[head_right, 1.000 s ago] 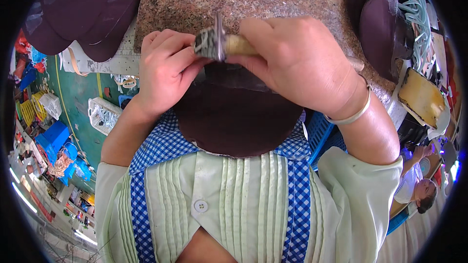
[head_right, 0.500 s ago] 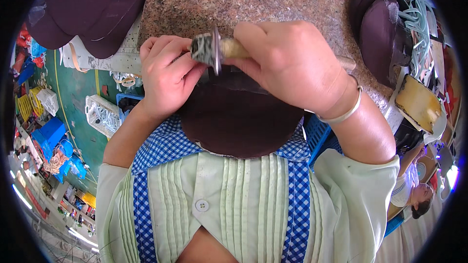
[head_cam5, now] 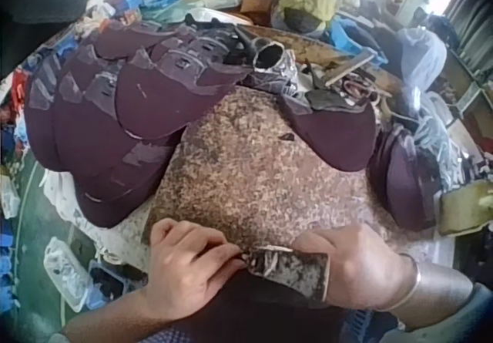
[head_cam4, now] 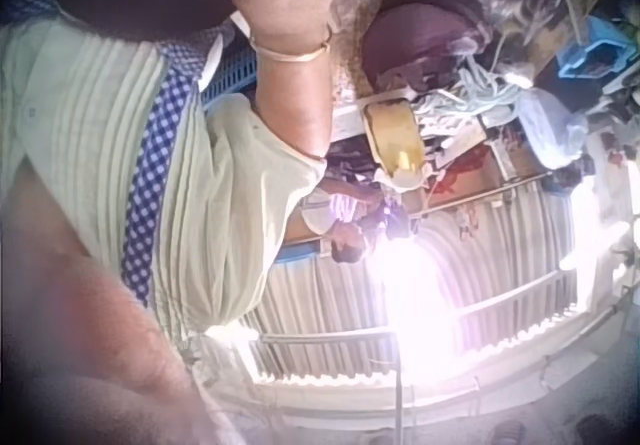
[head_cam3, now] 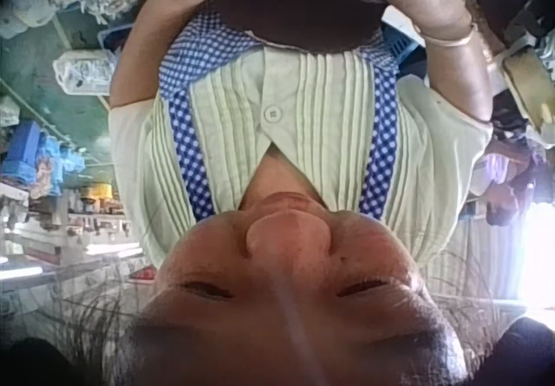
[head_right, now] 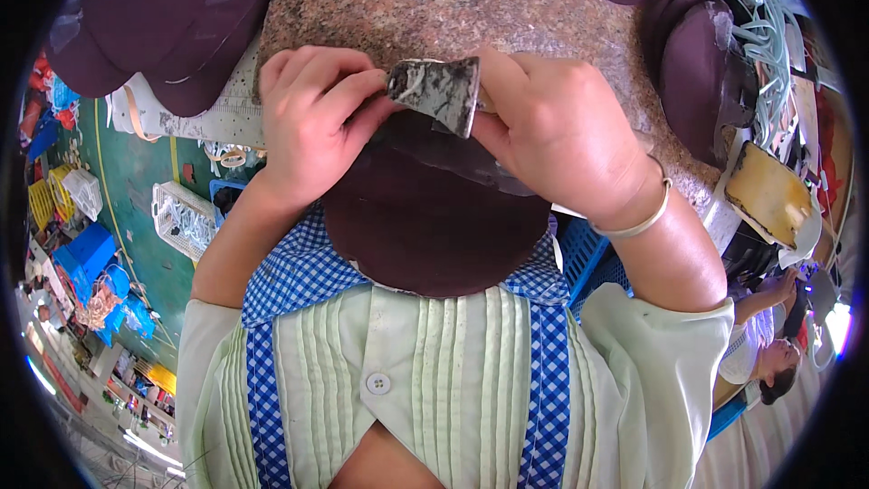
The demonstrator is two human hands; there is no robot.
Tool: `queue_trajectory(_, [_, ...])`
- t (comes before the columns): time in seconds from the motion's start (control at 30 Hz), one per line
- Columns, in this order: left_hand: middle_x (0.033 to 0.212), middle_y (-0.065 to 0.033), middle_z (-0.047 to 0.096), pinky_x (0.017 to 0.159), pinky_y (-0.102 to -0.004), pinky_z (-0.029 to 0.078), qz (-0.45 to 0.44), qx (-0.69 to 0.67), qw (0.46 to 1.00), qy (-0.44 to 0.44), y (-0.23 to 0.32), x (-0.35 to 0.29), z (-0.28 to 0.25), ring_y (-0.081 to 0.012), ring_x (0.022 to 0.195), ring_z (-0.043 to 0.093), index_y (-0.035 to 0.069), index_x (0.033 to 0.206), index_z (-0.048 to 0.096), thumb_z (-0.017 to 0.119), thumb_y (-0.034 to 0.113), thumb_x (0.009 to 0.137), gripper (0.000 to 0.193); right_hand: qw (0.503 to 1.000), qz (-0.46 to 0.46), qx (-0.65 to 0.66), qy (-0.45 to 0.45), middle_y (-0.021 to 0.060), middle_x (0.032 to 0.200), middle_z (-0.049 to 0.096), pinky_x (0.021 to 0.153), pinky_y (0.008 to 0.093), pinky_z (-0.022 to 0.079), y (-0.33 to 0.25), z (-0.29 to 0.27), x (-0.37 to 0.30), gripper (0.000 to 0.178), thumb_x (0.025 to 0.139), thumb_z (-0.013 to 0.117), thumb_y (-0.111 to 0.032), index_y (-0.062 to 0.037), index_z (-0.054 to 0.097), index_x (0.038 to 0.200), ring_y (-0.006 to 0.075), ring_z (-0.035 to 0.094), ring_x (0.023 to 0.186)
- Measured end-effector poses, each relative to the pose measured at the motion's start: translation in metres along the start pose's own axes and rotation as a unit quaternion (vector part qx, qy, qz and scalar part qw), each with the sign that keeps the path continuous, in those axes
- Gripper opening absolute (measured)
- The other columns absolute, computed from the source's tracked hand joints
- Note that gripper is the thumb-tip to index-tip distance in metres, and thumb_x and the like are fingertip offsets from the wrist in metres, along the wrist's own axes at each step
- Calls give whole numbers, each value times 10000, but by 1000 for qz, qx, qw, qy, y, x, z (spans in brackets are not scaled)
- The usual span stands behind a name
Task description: Hammering shoe upper components to secure adhesive or flatten material on a work surface.
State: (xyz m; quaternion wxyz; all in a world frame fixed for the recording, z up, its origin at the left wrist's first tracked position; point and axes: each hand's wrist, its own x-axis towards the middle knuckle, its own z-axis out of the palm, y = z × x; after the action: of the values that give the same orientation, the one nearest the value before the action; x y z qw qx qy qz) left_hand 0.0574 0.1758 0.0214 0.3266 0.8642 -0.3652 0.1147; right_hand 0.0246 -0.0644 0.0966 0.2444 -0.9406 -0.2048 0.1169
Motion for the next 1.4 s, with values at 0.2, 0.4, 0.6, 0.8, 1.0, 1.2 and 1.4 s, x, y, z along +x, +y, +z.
queue_trajectory(0.2, [887, 20, 645, 832, -381, 398, 2, 12, 1000, -2, 4, -6, -3, -211, 864, 618, 131, 862, 731, 853, 231, 672, 246, 996, -25, 12, 89, 118, 747, 613, 572, 408, 499, 1, 9, 2, 180, 815, 760, -98, -50, 622, 922, 347, 636, 664])
queue_trajectory(0.4, [861, -9, 642, 804, -373, 415, -43, -33, 998, -12, 3, -8, -1, -227, 846, 611, 93, 842, 725, 856, 188, 662, 242, 997, -38, -6, 64, 118, 716, 601, 551, 431, 510, -5, 7, 11, 229, 814, 751, -148, -68, 546, 881, 347, 636, 644])
queue_trajectory(0.6, [848, 47, 640, 814, -392, 367, -57, -49, 997, -5, 4, -14, 5, -184, 855, 594, 137, 844, 740, 821, 211, 698, 183, 993, -38, 6, 110, 118, 699, 605, 542, 422, 510, -9, 11, 9, 264, 819, 764, -200, -71, 537, 860, 343, 640, 629])
queue_trajectory(0.8, [870, 35, 630, 819, -405, 367, -7, -10, 1000, 1, 11, -16, 4, -181, 854, 595, 108, 896, 727, 775, 170, 729, 185, 993, -33, 3, 111, 104, 689, 589, 526, 410, 507, -11, 6, 12, 250, 821, 754, -175, -71, 531, 863, 319, 634, 619])
queue_trajectory(1.0, [899, -12, 605, 871, -428, 379, 50, 61, 996, -32, 20, -12, -2, -201, 894, 593, 74, 877, 694, 681, 158, 771, 135, 990, -50, 5, 130, 108, 670, 571, 519, 410, 503, -11, 6, 14, 251, 822, 747, -171, -68, 519, 849, 317, 623, 598])
queue_trajectory(1.2, [890, 8, 611, 878, -433, 370, 48, 63, 997, 6, 15, -17, 3, -193, 886, 595, 100, 846, 692, 701, 156, 703, 154, 988, -80, -64, 113, 94, 677, 573, 503, 400, 499, -11, 9, 21, 252, 848, 727, -215, -73, 519, 836, 295, 619, 574])
queue_trajectory(1.4, [903, 27, 616, 881, -427, 365, 18, 86, 995, -45, 13, -19, -8, -192, 912, 593, 130, 882, 698, 786, 252, 725, 217, 989, -69, -64, 114, 85, 651, 568, 503, 391, 501, -17, 19, 8, 255, 861, 722, -241, -75, 529, 833, 284, 634, 591])
